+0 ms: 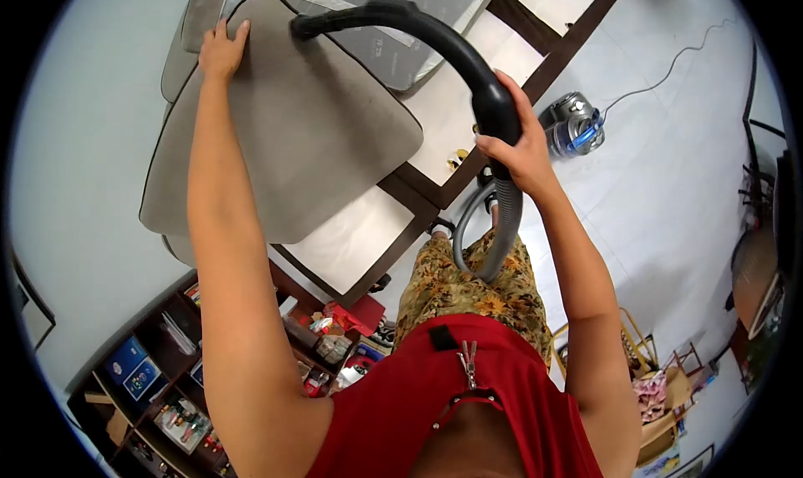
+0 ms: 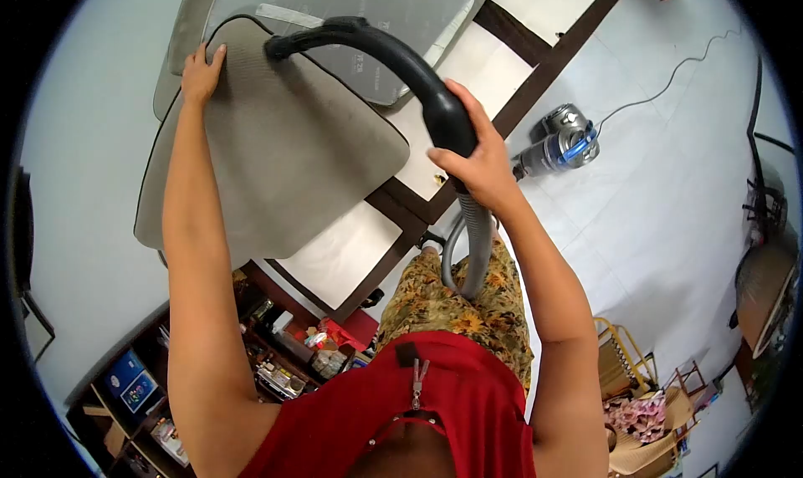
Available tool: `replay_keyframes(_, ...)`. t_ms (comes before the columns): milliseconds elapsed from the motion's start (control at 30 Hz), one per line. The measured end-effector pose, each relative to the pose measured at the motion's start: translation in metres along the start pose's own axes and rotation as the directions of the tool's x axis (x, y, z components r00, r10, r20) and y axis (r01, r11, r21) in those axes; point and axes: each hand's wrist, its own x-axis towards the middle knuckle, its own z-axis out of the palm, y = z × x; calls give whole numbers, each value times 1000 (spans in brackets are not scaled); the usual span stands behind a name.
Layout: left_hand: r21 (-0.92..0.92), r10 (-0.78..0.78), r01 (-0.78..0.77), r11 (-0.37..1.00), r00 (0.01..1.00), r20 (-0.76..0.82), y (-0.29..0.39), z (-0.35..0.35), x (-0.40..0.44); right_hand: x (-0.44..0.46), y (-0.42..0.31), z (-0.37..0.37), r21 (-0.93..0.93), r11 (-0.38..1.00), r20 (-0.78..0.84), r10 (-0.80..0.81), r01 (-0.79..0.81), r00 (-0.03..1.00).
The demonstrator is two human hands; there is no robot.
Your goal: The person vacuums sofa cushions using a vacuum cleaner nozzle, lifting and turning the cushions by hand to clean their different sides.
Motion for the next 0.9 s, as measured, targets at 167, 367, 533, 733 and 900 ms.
replay_keyframes(167, 1, 48, -48, 999, 999, 6, 2, -9, -8, -9, 29, -2, 18, 993, 16, 115, -116, 993)
replay_keyframes(367, -29, 49, -50, 998, 999, -18, 9, -15, -9, -34, 66, -31, -97, 987, -28, 125, -127, 992)
replay_keyframes(533, -28, 67, -68, 997, 996, -51, 9, -27, -30, -41, 20, -25, 110, 985, -47, 139, -133, 989)
replay_keyframes(733, -35, 79, -84, 996, 988, -129, -4, -35, -59, -35, 17, -24, 149, 977, 50, 145, -151, 988)
replay_keyframes(900, -64, 37, -45, 997, 991, -127, -19, -52, -86, -53, 42, -41, 35, 979, 50, 199, -201, 979)
